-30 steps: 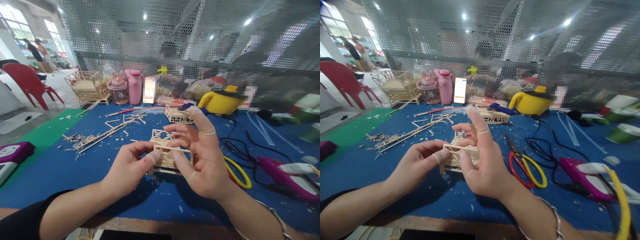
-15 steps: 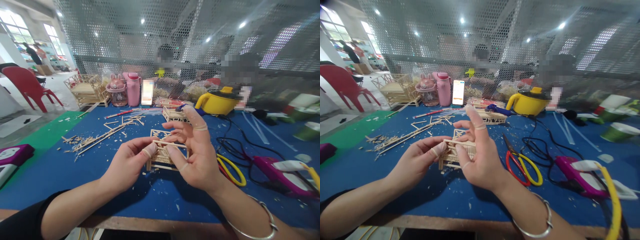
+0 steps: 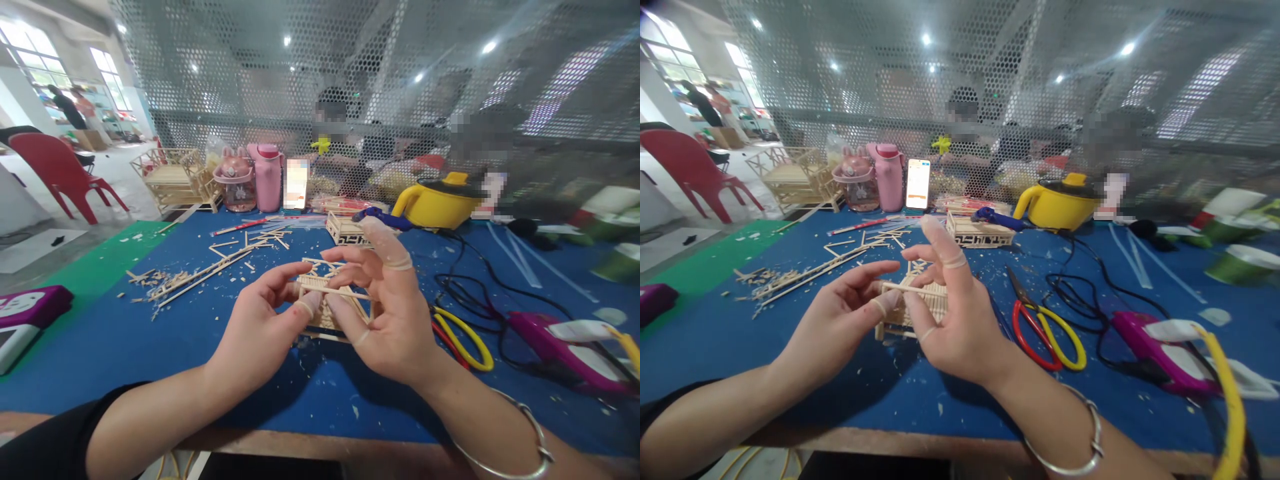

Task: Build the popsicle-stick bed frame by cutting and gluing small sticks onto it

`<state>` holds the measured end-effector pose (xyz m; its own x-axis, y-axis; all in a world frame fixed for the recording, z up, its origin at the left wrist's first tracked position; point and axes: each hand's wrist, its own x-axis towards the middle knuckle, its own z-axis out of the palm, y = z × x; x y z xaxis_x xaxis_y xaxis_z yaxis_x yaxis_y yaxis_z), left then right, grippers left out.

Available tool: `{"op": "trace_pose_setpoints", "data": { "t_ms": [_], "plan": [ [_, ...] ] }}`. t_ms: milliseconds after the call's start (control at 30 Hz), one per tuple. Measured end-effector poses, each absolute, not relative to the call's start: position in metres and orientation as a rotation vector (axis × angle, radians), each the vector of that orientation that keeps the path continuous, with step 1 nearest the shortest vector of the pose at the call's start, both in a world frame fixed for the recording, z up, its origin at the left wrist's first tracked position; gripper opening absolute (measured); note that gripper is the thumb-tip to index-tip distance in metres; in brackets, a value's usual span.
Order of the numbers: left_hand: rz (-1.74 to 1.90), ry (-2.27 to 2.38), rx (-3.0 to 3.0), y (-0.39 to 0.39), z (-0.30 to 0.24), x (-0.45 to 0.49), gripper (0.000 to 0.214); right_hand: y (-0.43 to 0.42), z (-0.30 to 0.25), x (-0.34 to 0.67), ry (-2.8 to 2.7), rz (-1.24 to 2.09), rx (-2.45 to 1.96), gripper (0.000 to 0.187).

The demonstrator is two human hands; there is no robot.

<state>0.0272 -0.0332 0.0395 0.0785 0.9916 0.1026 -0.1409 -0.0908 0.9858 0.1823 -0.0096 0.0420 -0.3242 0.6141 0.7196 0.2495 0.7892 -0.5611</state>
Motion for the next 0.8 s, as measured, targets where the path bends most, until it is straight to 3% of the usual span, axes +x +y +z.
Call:
{"op": "trace_pose_setpoints", "data": {
  "t_ms": [100,267,500,700,800],
  "plan": [
    [1.305,1.028,1.219,-0.033,0.04,0.029,0.036,-0.009,0.042,0.185,-1.849,0.311,-0.757,0.07],
    [1.344,0.985,1.185,-0.028,0.042,0.03,0.032,-0.002,0.05,0.187,-1.851,0.344,-0.994,0.018],
    [1.348,0.939,1.12,-0.016,0.05,0.025,0.033,0.02,0.072,0.18,-1.845,0.757,-0.959,0.023],
    [1.338,0.871,1.167,-0.026,0.037,0.021,0.031,-0.001,0.056,0.186,-1.881,0.663,-0.731,0.048],
    [1.338,0.854,1.198,-0.032,0.032,0.022,0.03,-0.012,0.054,0.187,-1.922,0.738,-0.754,0.05]
  ]
}}
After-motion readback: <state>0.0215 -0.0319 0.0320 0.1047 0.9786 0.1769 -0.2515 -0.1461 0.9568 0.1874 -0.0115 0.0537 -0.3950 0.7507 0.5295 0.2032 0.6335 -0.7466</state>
